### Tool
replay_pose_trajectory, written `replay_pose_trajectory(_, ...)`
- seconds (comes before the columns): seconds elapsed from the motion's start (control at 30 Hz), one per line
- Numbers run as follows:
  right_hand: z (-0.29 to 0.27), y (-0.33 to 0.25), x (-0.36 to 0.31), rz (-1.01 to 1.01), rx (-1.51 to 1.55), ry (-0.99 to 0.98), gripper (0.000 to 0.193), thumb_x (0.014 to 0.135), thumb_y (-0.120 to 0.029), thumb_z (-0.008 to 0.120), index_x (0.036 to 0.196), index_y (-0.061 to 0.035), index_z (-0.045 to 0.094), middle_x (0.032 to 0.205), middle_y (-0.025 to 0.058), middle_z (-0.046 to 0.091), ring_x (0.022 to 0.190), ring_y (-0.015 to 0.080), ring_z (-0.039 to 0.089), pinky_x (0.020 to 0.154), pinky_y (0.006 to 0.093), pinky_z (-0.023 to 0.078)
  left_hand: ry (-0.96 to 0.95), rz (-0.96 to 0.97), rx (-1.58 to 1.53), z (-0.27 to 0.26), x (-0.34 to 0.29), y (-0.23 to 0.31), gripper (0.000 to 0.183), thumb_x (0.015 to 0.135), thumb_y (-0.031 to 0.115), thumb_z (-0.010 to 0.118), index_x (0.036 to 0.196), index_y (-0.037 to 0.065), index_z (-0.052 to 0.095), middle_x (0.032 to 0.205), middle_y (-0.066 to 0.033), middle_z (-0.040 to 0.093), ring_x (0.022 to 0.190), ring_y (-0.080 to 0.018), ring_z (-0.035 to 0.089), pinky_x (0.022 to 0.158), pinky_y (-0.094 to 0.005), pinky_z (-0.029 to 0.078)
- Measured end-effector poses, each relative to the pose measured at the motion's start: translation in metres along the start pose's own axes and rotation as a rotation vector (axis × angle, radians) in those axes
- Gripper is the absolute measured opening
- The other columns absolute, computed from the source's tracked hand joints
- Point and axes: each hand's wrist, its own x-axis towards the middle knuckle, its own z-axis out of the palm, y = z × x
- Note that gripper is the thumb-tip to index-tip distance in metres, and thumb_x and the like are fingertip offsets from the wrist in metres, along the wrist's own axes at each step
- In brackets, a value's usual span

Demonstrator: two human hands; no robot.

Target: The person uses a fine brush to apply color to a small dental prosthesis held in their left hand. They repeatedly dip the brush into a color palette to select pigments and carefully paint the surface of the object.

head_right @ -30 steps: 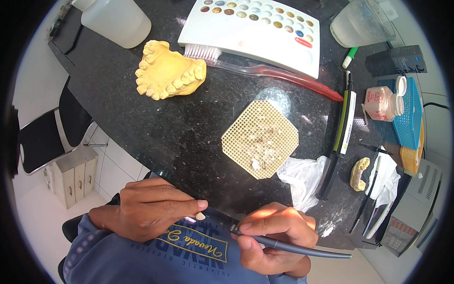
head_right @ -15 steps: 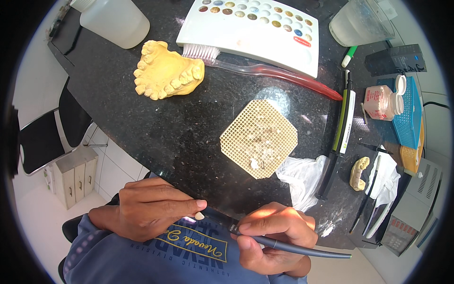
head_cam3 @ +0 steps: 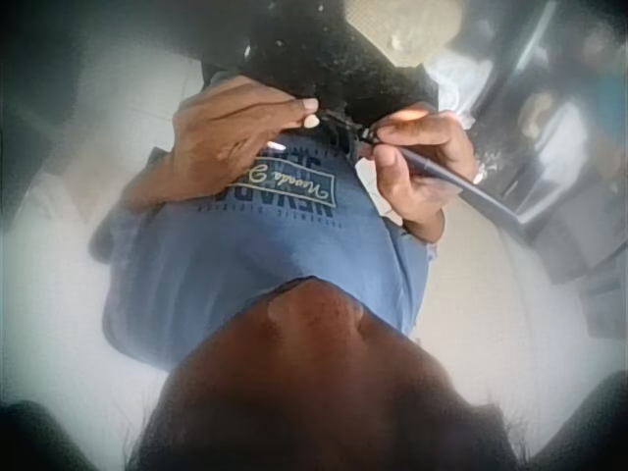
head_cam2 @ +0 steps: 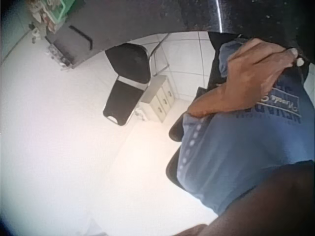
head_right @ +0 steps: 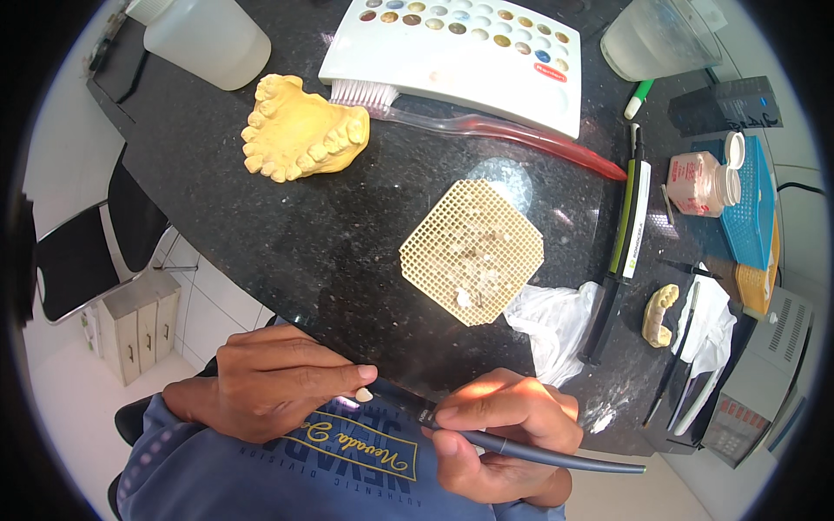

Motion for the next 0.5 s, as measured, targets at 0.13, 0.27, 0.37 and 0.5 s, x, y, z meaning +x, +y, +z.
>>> replay_pose_trajectory(0.13,-0.0004,0.0001,-0.0001,-0.007,0.001,-0.005,0.032,0.081,-0.023,0.075,0.08,-0.0016,0.052,0.068,0.0096,0.058,0.05,0.013,0.06,0.045,0.0223,0.053,0.0,-0.005,0.001,0.0,-0.0001,0.0003,0.037,0.071,-0.001,0.075,0.107,0.005,0.071,0.089,-0.0045,0.073,0.072,-0.014,0.069,0.058,-0.0243,0.049)
replay_pose_trajectory(0.27,-0.0019,0.0008,0.0007,-0.027,-0.009,-0.03,0.031,0.081,-0.023,0.075,0.08,-0.0016,0.052,0.068,0.0097,0.058,0.05,0.0127,0.06,0.045,0.022,0.053,0.004,-0.008,0.005,0.0,-0.0006,0.0007,0.037,0.071,-0.001,0.076,0.106,0.006,0.071,0.089,-0.0038,0.073,0.072,-0.0138,0.069,0.058,-0.0243,0.049)
replay_pose_trajectory(0.37,-0.001,0.0006,0.001,-0.026,0.009,-0.021,0.031,0.081,-0.023,0.074,0.08,-0.0017,0.052,0.067,0.0098,0.058,0.05,0.0124,0.06,0.045,0.0218,0.053,0.003,-0.013,0.011,0.0,-0.0008,0.001,0.037,0.07,0.0,0.076,0.106,0.007,0.071,0.089,-0.0033,0.073,0.072,-0.0137,0.069,0.058,-0.0242,0.049)
replay_pose_trajectory(0.5,-0.0016,0.0013,0.0007,-0.025,0.007,-0.025,0.031,0.081,-0.023,0.075,0.081,-0.0018,0.052,0.068,0.0096,0.058,0.051,0.0126,0.06,0.045,0.0223,0.053,0.002,-0.019,0.015,0.0001,-0.0008,0.0011,0.037,0.07,0.001,0.076,0.106,0.007,0.071,0.089,-0.0031,0.073,0.072,-0.0136,0.068,0.058,-0.024,0.049)
